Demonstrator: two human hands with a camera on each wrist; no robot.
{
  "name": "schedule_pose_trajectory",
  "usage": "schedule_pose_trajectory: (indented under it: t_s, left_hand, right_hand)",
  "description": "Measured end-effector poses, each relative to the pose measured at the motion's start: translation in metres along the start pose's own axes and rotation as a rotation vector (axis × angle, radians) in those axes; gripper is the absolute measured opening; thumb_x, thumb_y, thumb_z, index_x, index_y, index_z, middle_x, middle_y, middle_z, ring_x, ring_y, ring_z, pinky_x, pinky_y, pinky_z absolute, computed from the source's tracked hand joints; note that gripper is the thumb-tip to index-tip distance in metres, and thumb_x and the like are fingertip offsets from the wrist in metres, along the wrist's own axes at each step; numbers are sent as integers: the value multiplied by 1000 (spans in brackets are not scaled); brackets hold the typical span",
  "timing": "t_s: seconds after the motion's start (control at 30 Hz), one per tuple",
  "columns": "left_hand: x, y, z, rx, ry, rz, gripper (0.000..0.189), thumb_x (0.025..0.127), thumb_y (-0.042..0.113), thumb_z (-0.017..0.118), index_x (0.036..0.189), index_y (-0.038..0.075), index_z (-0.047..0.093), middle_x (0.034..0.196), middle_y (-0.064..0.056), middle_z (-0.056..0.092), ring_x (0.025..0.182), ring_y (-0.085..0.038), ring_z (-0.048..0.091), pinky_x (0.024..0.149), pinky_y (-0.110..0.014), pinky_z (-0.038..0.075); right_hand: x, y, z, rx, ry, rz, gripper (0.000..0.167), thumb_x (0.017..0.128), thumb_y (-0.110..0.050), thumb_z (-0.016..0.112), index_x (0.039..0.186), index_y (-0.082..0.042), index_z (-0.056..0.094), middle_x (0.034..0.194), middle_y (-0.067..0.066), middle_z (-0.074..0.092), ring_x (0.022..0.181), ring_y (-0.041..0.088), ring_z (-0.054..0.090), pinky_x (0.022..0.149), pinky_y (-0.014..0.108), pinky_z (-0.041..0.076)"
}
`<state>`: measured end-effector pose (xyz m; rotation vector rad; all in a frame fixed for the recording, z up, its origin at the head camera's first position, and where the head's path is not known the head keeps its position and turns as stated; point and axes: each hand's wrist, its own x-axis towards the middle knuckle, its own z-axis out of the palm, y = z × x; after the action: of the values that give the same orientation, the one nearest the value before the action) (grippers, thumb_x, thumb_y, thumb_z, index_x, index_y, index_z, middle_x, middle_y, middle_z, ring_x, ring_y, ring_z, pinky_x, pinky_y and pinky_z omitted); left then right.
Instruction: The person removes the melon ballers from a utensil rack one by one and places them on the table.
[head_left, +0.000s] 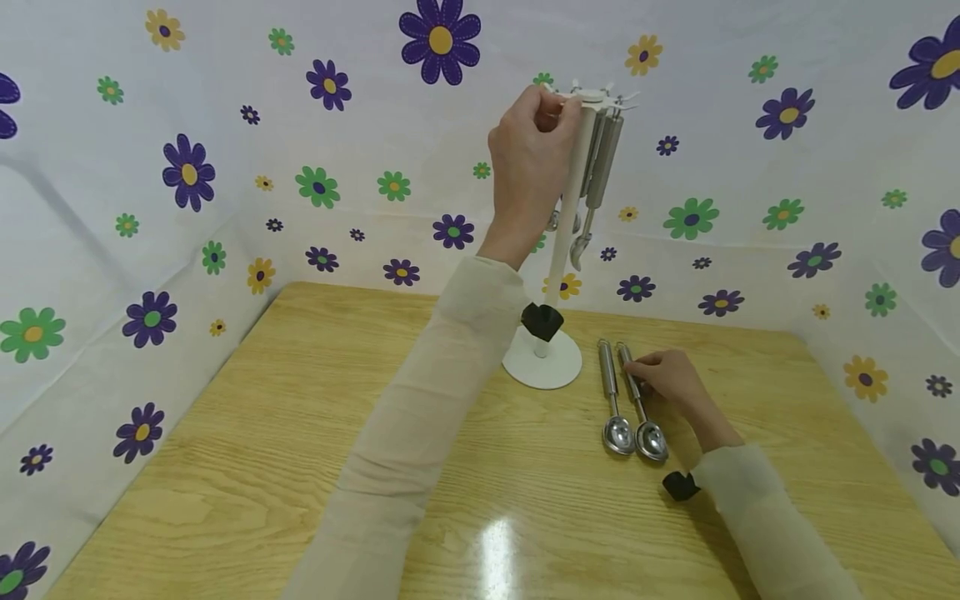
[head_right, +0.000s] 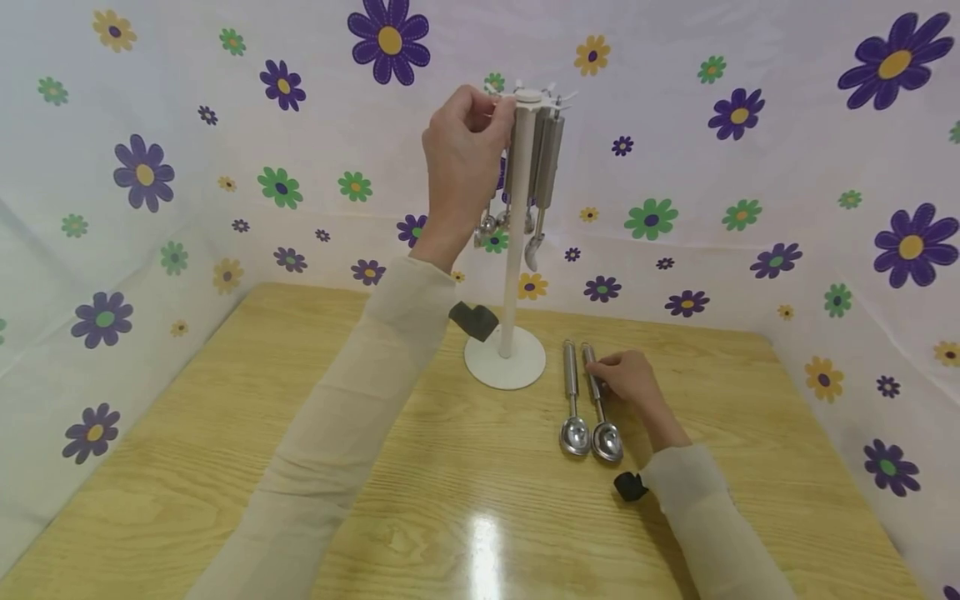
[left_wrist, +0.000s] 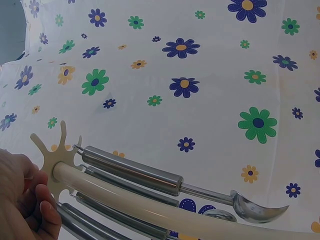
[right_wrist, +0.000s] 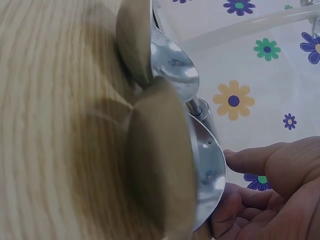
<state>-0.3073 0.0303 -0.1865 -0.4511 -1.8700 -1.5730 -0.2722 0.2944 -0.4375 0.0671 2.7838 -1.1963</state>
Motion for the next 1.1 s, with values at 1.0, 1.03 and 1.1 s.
schedule_pose_trajectory:
  t_s: [1.0,1.03,1.1]
  left_hand:
    - [0,2,-1,5,-8,-6,15,106,16,59,106,3,66,90,-7,67,77,-11,59,68,-19,54]
    - [0,2,-1,5,-8,-5,15,106,16,59,106,2,66,90,-7,67,77,-11,59,68,-19,54]
    - [0,2,0,3,-9,-6,15,106,16,59,106,3,66,90,-6,67,77,-11,60,68,-19,54]
  right_hand:
    - [-15,-34,-56,250,-18,-33,64,112,-36,44,152,13,34,147,36,46,127,40,58,93,26,55]
    - [-16,-39,-59,246,-2,-42,64,112,-36,44,152,12,35,145,35,47,123,35,61,92,25,55]
    - [-18,-48,-66,245,32,-55,63,111,-37,46,152,11,38,144,33,50,113,21,66,90,23,55]
